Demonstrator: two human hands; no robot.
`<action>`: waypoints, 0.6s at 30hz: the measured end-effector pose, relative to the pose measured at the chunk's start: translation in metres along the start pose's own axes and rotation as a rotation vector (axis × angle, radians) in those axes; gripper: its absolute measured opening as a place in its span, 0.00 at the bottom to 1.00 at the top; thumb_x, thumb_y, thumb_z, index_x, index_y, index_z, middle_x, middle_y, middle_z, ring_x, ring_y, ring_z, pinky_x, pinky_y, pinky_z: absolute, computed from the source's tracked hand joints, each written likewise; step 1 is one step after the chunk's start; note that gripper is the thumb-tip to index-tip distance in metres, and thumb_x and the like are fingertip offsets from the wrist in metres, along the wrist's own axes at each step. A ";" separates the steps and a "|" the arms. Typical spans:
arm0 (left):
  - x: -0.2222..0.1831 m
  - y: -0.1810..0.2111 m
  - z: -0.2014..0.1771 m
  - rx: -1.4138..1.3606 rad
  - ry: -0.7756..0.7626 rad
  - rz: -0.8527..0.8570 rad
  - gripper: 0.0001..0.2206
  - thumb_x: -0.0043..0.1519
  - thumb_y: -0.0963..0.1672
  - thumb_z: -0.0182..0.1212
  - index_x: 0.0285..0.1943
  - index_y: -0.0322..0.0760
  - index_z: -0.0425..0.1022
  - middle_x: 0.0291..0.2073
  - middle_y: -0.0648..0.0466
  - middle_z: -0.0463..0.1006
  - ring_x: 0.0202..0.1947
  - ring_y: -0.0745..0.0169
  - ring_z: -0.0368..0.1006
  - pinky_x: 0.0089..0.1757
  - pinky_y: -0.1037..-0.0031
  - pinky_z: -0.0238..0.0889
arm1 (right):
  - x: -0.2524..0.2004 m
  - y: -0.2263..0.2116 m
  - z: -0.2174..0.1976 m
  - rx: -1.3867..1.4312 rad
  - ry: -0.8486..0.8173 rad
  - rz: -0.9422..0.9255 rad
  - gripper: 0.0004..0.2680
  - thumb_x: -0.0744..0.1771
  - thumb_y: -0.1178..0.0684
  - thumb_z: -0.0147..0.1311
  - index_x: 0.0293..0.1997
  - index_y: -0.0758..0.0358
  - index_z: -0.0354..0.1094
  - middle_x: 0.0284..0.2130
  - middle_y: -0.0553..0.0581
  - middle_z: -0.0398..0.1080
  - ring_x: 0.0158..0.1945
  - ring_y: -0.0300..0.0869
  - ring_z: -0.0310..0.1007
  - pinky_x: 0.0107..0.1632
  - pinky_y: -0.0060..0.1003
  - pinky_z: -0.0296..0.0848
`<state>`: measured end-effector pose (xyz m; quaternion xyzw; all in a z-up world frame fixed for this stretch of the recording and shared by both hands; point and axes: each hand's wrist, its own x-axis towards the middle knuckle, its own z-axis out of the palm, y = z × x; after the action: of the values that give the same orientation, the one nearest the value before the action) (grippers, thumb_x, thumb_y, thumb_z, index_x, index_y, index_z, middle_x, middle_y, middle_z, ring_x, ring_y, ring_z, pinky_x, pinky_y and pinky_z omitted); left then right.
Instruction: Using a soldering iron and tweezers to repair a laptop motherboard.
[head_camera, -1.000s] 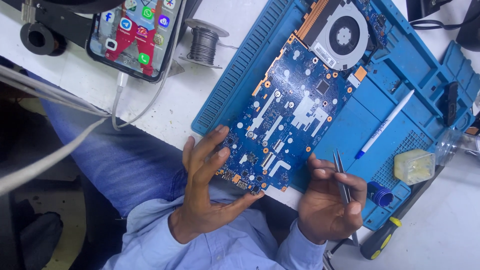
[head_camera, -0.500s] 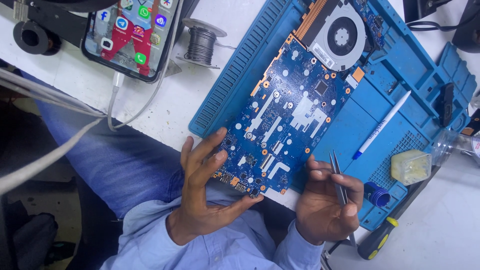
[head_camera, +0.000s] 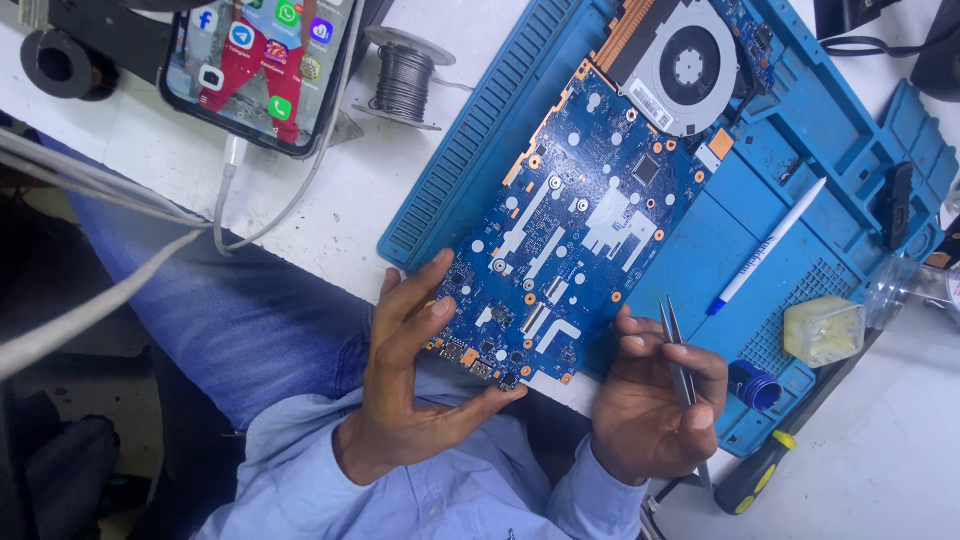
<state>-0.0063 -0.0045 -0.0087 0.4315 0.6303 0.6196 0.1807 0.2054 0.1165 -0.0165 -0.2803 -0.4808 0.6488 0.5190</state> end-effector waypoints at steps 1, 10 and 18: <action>0.000 0.000 0.000 0.000 0.000 -0.001 0.45 0.54 0.48 0.82 0.76 0.45 0.51 0.74 0.36 0.57 0.76 0.44 0.57 0.76 0.46 0.36 | 0.000 0.000 0.000 0.000 0.000 0.001 0.17 0.72 0.44 0.50 0.55 0.72 0.69 0.42 0.74 0.75 0.57 0.61 0.75 0.71 0.59 0.67; 0.001 0.002 0.004 -0.104 0.014 0.002 0.44 0.57 0.44 0.81 0.77 0.44 0.50 0.75 0.37 0.53 0.78 0.40 0.55 0.70 0.56 0.60 | 0.001 0.001 0.000 0.007 -0.017 -0.007 0.16 0.72 0.44 0.51 0.56 0.72 0.69 0.42 0.74 0.76 0.57 0.61 0.76 0.69 0.56 0.65; 0.000 0.004 0.007 -0.199 0.016 -0.032 0.44 0.57 0.41 0.79 0.78 0.45 0.48 0.77 0.37 0.50 0.78 0.42 0.55 0.67 0.61 0.66 | 0.001 0.002 0.001 0.001 -0.007 -0.008 0.17 0.72 0.44 0.51 0.55 0.72 0.69 0.42 0.74 0.75 0.57 0.61 0.76 0.71 0.59 0.68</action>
<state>-0.0002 -0.0005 -0.0063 0.3960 0.5738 0.6798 0.2276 0.2036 0.1174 -0.0184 -0.2758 -0.4834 0.6478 0.5202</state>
